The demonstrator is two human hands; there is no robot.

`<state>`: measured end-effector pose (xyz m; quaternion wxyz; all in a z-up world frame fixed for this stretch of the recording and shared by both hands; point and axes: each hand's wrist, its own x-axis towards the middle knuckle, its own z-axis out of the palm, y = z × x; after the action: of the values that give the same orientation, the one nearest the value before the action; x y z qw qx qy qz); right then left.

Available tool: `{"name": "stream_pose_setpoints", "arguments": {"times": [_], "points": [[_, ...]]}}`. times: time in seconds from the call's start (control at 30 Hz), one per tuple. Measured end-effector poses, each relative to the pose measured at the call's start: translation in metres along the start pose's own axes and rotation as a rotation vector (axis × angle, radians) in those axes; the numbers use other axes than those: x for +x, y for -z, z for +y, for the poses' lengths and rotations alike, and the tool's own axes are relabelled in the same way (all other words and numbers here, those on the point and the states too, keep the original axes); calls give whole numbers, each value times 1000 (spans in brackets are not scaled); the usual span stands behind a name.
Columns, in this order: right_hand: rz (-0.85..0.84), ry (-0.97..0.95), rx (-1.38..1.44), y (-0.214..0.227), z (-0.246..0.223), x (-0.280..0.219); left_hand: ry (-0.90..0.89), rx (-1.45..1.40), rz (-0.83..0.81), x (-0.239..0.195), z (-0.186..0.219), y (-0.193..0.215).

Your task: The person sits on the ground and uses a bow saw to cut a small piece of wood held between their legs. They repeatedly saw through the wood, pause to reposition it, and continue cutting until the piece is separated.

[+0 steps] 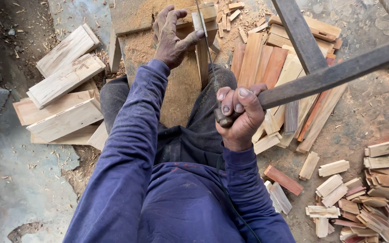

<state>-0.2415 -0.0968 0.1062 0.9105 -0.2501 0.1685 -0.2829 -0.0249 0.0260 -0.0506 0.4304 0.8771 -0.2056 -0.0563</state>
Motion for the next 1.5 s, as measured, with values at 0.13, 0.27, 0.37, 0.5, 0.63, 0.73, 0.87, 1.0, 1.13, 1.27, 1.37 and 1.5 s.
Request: {"name": "stream_pose_setpoints", "arguments": {"times": [0.13,0.27,0.37,0.5,0.63,0.73,0.87,1.0,1.13,1.27,1.37,1.5], "points": [[-5,3,2,0,-11,-20,1,2,2,2,8,5],[1,9,6,7,-28,-50,16,2,-13,3,5,4],[-5,17,7,16,-45,-79,11,-5,-20,4,1,4],[-1,12,-35,25,-69,-119,-11,-39,-18,5,-2,2],[-9,-1,-56,19,-63,-109,-9,-17,-4,4,4,4],[-35,46,-87,16,-52,-94,-7,-8,-3,0,3,2],[-43,26,-60,7,-48,-86,12,-167,-51,12,-13,4],[-16,28,-55,13,-60,-96,-152,157,43,12,-17,0],[-9,-1,-44,18,-56,-104,-2,-282,-99,10,2,7],[-58,67,-62,14,-26,-64,-39,-105,-23,8,4,8],[-79,81,-47,14,-2,-28,-75,-10,11,5,9,9],[-34,50,4,14,1,-21,-79,16,46,6,12,15]]}}
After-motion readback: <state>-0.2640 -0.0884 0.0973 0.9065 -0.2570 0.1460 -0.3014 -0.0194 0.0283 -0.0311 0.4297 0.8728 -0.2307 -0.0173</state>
